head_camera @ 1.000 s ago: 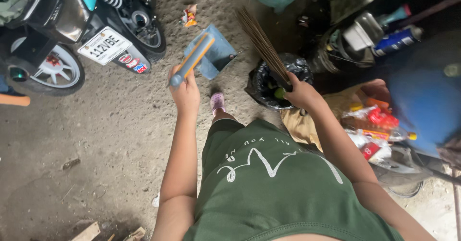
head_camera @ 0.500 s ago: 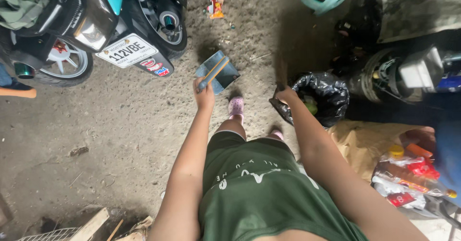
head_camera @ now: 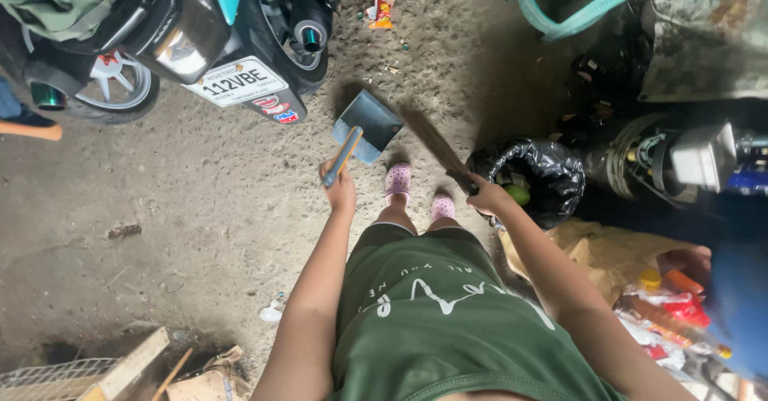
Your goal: The person lines a bucket with a black plastic bag, then uses a broom and dustpan to sweep scattered debris and cigarette butts from a concrete floor. The collected debris is transferred into the bag-lined bucket.
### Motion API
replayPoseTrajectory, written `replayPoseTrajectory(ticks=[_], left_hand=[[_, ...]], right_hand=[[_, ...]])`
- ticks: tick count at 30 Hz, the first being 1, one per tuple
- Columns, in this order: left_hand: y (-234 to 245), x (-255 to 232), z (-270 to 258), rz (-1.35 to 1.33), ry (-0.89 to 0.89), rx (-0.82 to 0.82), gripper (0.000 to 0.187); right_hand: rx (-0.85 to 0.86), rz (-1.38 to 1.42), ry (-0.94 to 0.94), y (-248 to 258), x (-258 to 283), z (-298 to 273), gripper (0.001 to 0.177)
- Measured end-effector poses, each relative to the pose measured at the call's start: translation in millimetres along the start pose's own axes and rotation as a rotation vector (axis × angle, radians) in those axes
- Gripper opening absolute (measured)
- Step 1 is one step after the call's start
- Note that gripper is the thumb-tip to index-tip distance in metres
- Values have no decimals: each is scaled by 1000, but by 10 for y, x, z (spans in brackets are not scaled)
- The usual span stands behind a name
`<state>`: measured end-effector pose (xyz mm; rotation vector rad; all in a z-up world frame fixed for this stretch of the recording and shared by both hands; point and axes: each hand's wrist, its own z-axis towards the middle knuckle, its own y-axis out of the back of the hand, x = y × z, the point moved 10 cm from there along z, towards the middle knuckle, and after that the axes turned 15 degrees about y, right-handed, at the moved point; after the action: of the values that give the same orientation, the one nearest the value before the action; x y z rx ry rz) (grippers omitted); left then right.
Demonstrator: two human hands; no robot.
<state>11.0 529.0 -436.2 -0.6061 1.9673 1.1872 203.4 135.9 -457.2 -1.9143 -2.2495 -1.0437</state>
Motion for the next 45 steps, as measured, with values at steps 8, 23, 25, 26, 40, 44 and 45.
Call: replayPoseTrajectory(ticks=[8,23,25,26,40,44,45], left_hand=[[185,257,-123,-17,110,-137,14],[400,464,195,-168,274,-77,21],[413,416,133,-126,260,-103,19],[345,406,172,-120,271,-112,20],[-340,32,661,-118,121,-74,15],[-255,-4,767,-194,216,-160,16],[-247,5,753,-149,219,-159,14]], right_hand=[[-95,76,-23,-23,339,1178,83],[35,-115,44,479,635,857,94],[-34,-120,-7,782,625,1135,96],[-105,-148,23,1030,664,1351,96],[335,-324,246,703,1076,1985,89],[327,-352,357,1019,1052,1723,103],[320,-328,362,1088,1004,1701,103]])
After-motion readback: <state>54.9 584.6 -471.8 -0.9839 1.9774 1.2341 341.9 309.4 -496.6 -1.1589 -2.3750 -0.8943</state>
